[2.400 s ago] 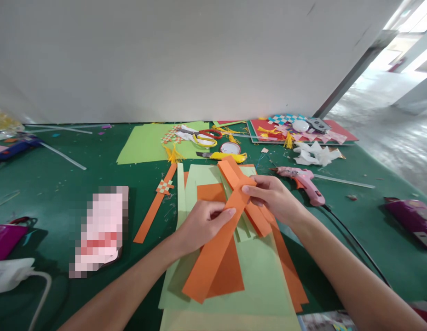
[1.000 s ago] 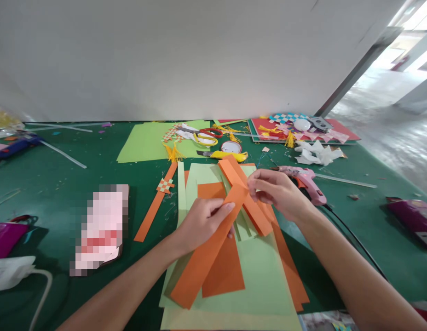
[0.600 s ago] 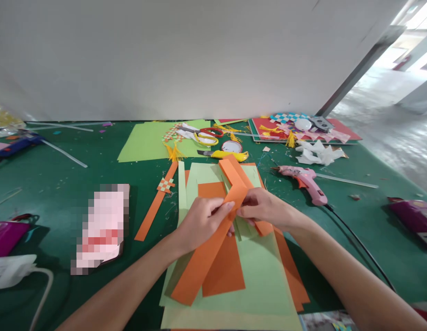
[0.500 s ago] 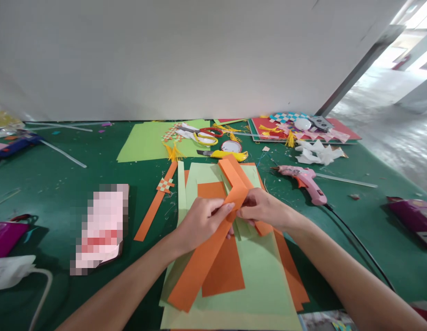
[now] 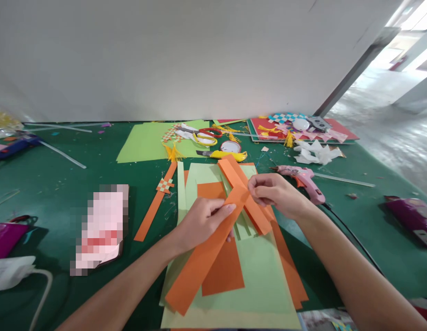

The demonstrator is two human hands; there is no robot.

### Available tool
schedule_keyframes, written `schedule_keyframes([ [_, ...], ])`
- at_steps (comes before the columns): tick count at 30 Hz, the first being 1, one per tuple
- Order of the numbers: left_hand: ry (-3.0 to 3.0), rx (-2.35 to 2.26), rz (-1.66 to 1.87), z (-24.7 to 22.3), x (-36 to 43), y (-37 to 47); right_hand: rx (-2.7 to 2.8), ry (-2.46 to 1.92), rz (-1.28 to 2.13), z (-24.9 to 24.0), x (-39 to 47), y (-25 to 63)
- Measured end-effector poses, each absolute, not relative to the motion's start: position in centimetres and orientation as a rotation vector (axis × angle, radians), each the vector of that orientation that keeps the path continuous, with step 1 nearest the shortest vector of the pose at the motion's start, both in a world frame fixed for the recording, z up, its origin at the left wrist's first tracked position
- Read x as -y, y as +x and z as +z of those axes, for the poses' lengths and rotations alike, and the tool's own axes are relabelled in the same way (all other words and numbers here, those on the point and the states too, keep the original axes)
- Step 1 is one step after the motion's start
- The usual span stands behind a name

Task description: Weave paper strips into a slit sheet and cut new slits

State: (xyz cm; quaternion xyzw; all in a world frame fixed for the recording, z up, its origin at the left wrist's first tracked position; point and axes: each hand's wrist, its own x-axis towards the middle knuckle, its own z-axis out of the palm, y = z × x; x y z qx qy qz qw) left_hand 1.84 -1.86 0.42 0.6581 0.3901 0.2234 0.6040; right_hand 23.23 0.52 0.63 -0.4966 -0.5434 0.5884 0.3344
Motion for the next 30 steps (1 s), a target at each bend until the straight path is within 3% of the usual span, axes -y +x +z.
schedule_keyframes([
  [6, 1.45, -0.984, 0.714, 0.0, 1.7, 2.0, 1.156, -1.217, 1.56, 0.5, -0.3, 22.0],
  [17, 1.525, -1.083, 0.632, -0.4, 1.6, 2.2, 1.193, -1.219, 1.709, 0.1, 0.5, 20.2],
  [30, 1.553, -1.18, 0.854, -0.7, 1.4, 1.9, 1.365, -1.261, 1.732, -0.3, 1.2, 19.0],
])
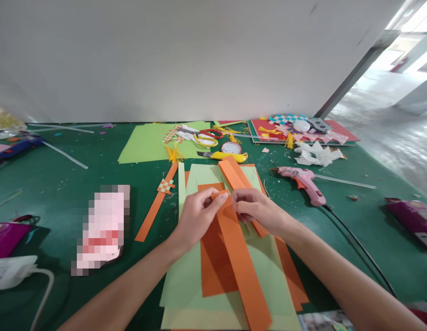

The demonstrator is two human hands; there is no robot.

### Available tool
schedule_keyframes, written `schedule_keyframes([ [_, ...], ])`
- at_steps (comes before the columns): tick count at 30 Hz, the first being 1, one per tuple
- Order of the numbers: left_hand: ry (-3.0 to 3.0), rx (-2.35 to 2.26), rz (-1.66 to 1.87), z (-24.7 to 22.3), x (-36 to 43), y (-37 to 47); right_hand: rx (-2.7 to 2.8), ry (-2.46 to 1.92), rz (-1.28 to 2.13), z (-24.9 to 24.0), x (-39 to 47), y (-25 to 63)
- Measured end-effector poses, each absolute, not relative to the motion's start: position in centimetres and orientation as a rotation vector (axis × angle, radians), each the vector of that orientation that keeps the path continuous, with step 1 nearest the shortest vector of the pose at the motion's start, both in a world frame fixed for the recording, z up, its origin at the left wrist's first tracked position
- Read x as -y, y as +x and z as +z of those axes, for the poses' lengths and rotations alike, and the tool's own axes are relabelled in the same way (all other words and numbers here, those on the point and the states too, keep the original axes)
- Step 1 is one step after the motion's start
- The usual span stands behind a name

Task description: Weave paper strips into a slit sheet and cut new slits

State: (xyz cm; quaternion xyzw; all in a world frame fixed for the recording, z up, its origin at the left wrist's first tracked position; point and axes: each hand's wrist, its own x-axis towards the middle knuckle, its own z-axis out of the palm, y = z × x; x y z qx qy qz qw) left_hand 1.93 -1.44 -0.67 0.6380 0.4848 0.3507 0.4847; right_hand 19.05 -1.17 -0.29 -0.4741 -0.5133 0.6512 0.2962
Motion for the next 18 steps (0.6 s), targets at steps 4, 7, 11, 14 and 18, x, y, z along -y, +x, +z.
schedule_keyframes([
  [4, 1.534, -1.236, 0.94, -0.6, 0.9, 1.5, 1.392, -1.276, 1.739, -0.8, 1.3, 18.9],
  [7, 1.484, -1.276, 1.024, -0.6, 0.3, 1.2, 1.415, -1.265, 1.756, -0.9, 1.3, 18.8],
  [11, 1.328, -1.148, 1.016, -0.6, 0.2, 1.4, 1.363, -1.275, 1.711, -0.5, 1.2, 19.0],
  [14, 1.294, -1.066, 0.873, -0.6, 0.4, 1.8, 1.28, -1.29, 1.67, -0.2, 1.2, 19.0],
  [18, 1.42, -1.161, 0.865, -0.8, 0.7, 1.9, 1.278, -1.283, 1.662, -0.3, 1.2, 18.8],
])
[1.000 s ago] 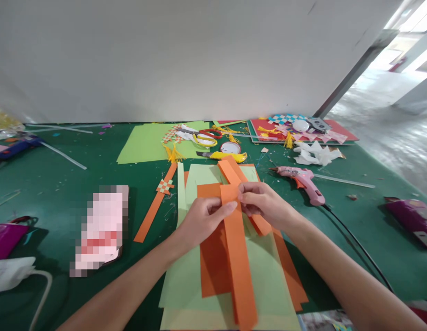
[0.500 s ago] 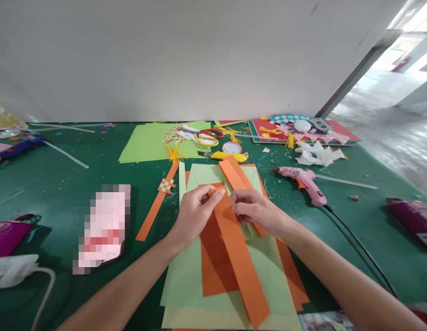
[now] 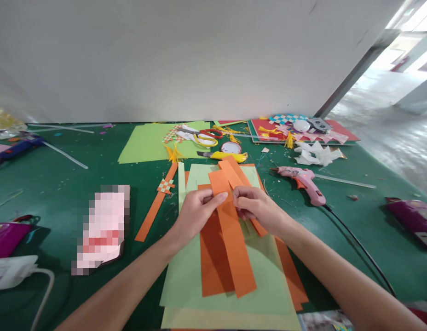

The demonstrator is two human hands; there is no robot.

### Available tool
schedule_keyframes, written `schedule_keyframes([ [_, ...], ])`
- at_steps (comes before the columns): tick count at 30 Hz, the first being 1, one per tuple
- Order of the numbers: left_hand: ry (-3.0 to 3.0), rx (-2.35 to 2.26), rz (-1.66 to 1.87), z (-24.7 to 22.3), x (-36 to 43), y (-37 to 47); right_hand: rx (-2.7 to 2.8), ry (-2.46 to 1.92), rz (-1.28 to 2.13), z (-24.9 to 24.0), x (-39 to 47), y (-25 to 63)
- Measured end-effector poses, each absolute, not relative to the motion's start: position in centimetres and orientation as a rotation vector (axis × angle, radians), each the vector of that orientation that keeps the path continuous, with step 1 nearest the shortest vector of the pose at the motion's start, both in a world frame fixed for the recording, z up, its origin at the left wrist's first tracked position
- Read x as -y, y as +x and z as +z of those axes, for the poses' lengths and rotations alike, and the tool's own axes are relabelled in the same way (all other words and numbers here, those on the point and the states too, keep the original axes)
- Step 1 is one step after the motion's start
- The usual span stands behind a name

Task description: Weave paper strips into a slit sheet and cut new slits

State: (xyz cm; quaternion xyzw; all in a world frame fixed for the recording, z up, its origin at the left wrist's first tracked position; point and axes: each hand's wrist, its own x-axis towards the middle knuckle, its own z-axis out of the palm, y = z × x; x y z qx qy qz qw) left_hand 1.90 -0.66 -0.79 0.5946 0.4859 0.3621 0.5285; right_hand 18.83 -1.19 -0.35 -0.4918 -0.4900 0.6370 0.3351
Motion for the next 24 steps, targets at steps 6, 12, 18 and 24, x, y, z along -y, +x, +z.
schedule_keyframes([
  [6, 1.44, -1.276, 0.964, -0.81, 0.49, 1.36, 1.329, -1.301, 1.697, -0.9, 1.45, 18.6],
  [12, 1.384, -1.147, 0.904, -0.76, 0.51, 1.63, 1.308, -1.303, 1.671, -0.89, 1.41, 18.67],
  [18, 1.397, -1.293, 0.901, -1.48, 0.59, 1.55, 1.326, -1.297, 1.676, -1.08, 1.46, 18.57],
  [24, 1.365, -1.29, 1.036, -1.39, 0.36, 1.27, 1.35, -1.307, 1.701, -1.0, 1.61, 18.44],
])
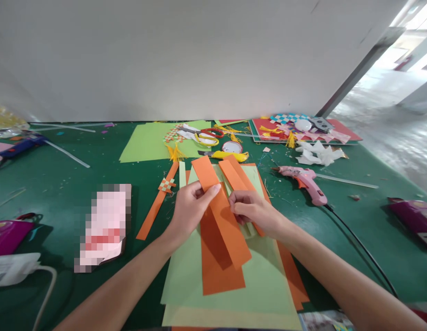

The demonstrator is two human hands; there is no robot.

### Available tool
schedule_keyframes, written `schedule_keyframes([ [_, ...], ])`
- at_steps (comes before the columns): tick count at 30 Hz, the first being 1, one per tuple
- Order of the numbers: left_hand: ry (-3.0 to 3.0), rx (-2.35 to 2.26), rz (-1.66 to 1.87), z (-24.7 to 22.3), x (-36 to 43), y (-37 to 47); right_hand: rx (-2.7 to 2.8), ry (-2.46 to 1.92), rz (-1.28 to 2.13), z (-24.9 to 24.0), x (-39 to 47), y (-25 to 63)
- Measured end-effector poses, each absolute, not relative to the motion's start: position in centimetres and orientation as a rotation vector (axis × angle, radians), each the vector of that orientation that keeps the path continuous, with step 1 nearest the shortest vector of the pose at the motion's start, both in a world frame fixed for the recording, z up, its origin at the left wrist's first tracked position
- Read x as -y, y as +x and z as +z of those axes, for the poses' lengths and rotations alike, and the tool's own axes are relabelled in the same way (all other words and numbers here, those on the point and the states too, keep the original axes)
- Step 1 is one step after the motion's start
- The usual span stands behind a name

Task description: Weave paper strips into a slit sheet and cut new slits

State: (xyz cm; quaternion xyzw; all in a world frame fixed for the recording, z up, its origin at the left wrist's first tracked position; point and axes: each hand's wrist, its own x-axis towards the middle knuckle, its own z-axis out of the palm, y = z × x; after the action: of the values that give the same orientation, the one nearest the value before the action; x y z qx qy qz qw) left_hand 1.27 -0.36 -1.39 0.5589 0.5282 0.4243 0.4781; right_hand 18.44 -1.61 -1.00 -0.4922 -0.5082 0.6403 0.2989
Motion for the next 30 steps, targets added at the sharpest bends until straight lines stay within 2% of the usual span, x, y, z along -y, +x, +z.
schedule_keyframes([
  [6, 1.356, -1.23, 0.881, -1.3, 0.55, 1.59, 1.324, -1.308, 1.689, -1.17, 1.53, 18.44],
  [19, 1.359, -1.297, 0.992, -0.84, 0.11, 1.3, 1.387, -1.31, 1.75, -1.08, 1.61, 18.64],
  [26, 1.301, -1.174, 0.85, -0.99, 0.14, 1.37, 1.307, -1.306, 1.722, -1.08, 1.5, 18.58],
  [30, 1.325, -1.248, 0.954, -0.99, -0.3, 0.92, 1.333, -1.302, 1.759, -0.96, 1.59, 18.59],
])
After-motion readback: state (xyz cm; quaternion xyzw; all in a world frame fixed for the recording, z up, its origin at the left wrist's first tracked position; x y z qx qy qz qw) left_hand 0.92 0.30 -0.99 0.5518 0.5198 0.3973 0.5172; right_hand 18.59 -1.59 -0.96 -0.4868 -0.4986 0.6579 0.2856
